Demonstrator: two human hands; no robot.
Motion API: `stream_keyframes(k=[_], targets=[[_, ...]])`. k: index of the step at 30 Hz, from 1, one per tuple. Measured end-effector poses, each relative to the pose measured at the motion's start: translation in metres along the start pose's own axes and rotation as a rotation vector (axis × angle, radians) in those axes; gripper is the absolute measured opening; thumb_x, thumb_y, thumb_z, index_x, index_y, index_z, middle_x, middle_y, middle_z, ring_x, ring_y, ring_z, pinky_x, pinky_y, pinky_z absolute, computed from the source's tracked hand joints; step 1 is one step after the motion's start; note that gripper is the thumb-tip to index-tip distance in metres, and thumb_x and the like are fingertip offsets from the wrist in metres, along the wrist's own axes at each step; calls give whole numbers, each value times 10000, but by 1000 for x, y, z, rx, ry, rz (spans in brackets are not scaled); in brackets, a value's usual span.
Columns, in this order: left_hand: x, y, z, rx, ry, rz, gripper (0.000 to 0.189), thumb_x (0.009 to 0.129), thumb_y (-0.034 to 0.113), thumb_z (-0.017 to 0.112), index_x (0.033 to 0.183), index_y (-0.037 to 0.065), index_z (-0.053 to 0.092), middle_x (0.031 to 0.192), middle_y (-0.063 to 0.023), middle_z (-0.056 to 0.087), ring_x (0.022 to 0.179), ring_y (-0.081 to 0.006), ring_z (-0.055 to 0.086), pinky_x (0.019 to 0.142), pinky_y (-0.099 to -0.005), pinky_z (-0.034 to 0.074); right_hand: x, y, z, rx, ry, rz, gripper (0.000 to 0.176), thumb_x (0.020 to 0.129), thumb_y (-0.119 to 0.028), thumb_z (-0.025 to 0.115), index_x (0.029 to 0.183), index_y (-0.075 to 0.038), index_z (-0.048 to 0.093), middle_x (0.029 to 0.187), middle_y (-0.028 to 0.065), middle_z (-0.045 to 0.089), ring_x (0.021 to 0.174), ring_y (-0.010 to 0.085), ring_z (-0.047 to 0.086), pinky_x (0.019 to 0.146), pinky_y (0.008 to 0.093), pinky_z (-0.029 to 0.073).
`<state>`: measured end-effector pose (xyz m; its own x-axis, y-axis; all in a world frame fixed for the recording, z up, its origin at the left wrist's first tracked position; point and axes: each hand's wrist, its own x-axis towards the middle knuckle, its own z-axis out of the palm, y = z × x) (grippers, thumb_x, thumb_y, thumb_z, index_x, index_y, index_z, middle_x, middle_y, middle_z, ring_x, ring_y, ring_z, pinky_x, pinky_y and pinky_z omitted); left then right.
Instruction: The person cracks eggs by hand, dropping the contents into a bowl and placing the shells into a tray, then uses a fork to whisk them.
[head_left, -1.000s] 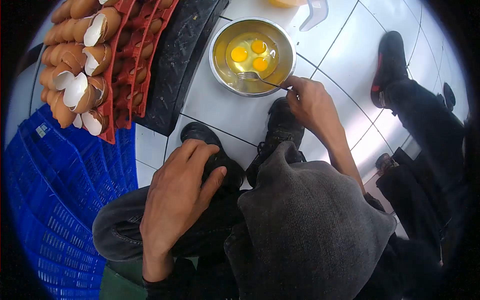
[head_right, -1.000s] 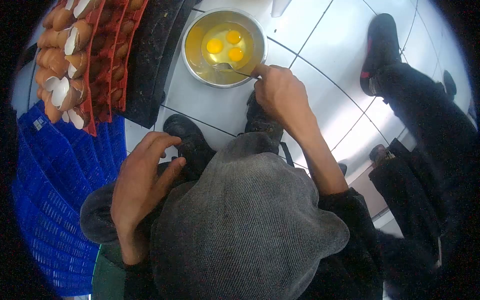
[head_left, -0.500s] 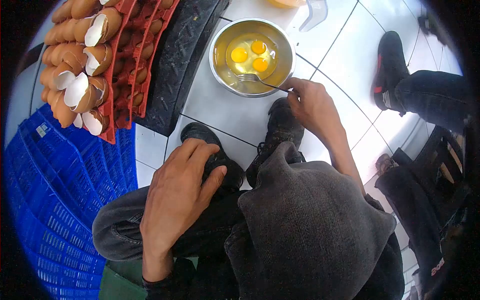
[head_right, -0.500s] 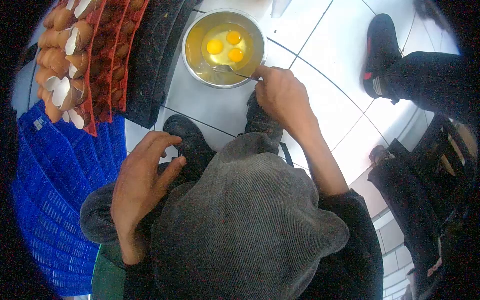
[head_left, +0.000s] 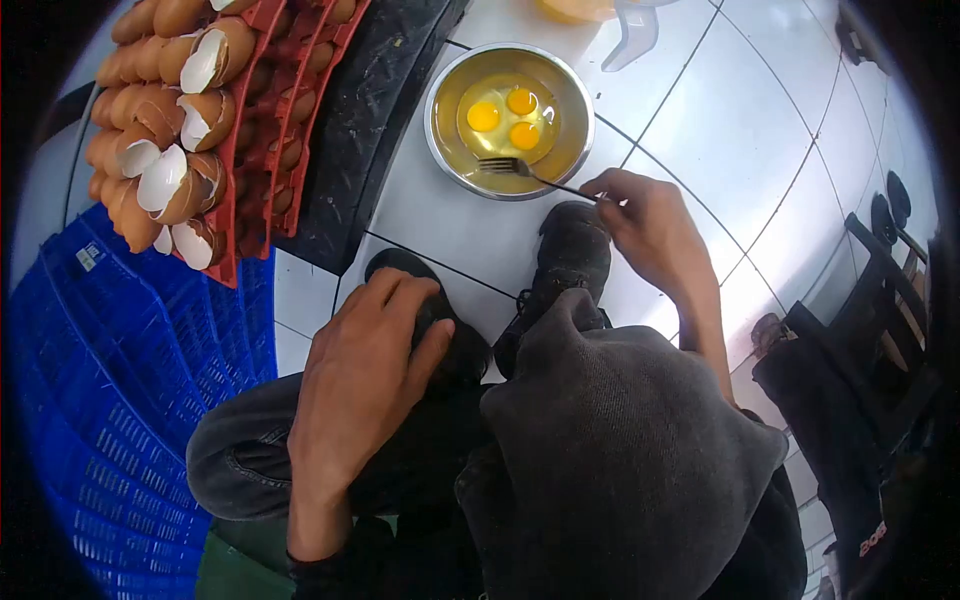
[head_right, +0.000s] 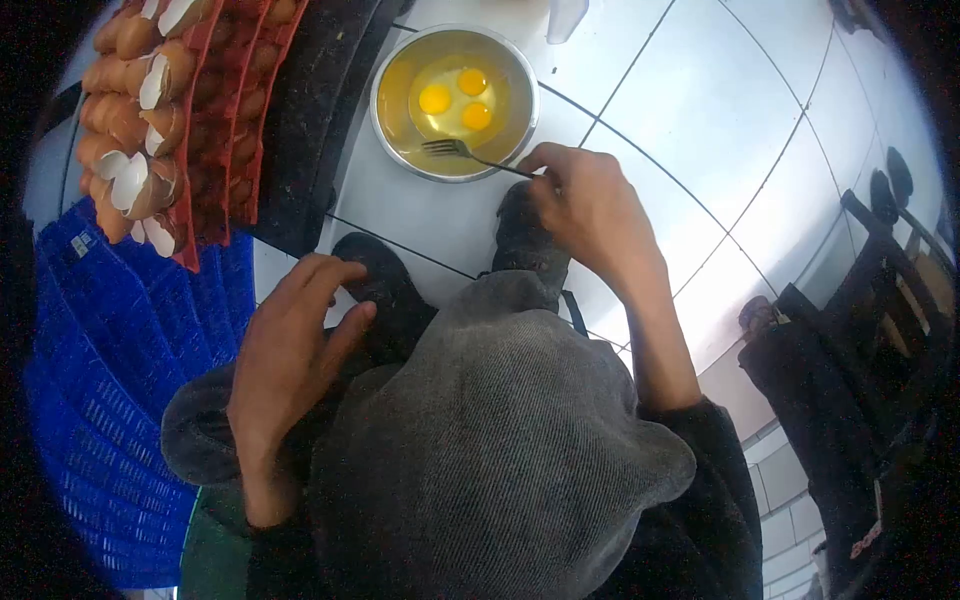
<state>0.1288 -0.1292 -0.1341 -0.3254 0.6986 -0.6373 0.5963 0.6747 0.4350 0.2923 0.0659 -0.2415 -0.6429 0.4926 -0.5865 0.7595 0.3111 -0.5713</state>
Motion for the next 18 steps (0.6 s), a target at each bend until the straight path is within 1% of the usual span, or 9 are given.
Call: stream_keyframes(k=[1, 4, 6, 9, 12, 14, 15, 18], targets=[[4, -1, 1, 24, 0, -8, 302, 841, 144, 676, 1109, 23, 605, 1069, -142, 607, 981, -315, 611, 842, -385, 484, -2, -2, -5, 18, 26, -4, 259, 849, -86, 514, 1033, -9, 679, 817, 214, 676, 750, 321, 672, 751, 406, 520], [34, 2, 11, 99, 100, 4, 316, 828, 164, 686, 1104, 31, 610, 1114, -150, 582, 1076, -319, 563, 903, -398, 455, -3, -12, -20, 89, 38, 103, 260, 848, -84, 506, 1023, -2, 678, 793, 222, 667, 727, 315, 669, 745, 398, 509], [66, 3, 21, 180, 94, 83, 430, 765, 188, 744, 1156, 63, 617, 1291, -184, 497, 1276, -359, 412, 1045, -449, 363, -1, -11, -20, 78, 92, 83, 256, 851, -88, 506, 1022, -3, 677, 791, 230, 663, 728, 329, 665, 755, 397, 502], [106, -12, 47, 455, 142, 242, 581, 677, 200, 809, 1218, 110, 616, 1457, -200, 343, 1403, -414, 200, 1136, -540, 211, 1, -10, -22, 70, 117, 90, 255, 855, -93, 510, 1031, -10, 675, 830, 242, 664, 764, 337, 670, 772, 397, 507], [129, -19, 53, 523, 16, 240, 661, 599, 208, 853, 1220, 137, 635, 1531, -182, 239, 1442, -421, 70, 1144, -614, 96, -3, -6, -20, 83, 137, 85, 254, 857, -98, 517, 1039, -15, 673, 876, 247, 666, 808, 342, 673, 788, 402, 510], [137, -24, 58, 542, -6, 253, 630, 589, 216, 860, 1181, 134, 660, 1539, -177, 224, 1445, -416, 63, 1136, -633, 81, -3, -3, -18, 76, 146, 65, 253, 856, -100, 522, 1043, -20, 672, 905, 243, 669, 834, 344, 673, 799, 405, 512], [140, -26, 61, 551, -16, 257, 615, 584, 220, 863, 1162, 132, 672, 1543, -174, 217, 1447, -413, 59, 1132, -642, 74, -3, -3, -18, 87, 123, 118, 250, 853, -100, 525, 1043, -30, 671, 902, 220, 676, 834, 347, 667, 798, 409, 511], [147, -30, 69, 570, -39, 244, 593, 584, 239, 866, 1140, 135, 688, 1557, -165, 187, 1449, -408, 51, 1126, -654, 50, -3, 0, -16, 109, 87, 146, 250, 852, -102, 527, 1047, -37, 669, 899, 206, 678, 834, 346, 663, 797, 409, 513]])
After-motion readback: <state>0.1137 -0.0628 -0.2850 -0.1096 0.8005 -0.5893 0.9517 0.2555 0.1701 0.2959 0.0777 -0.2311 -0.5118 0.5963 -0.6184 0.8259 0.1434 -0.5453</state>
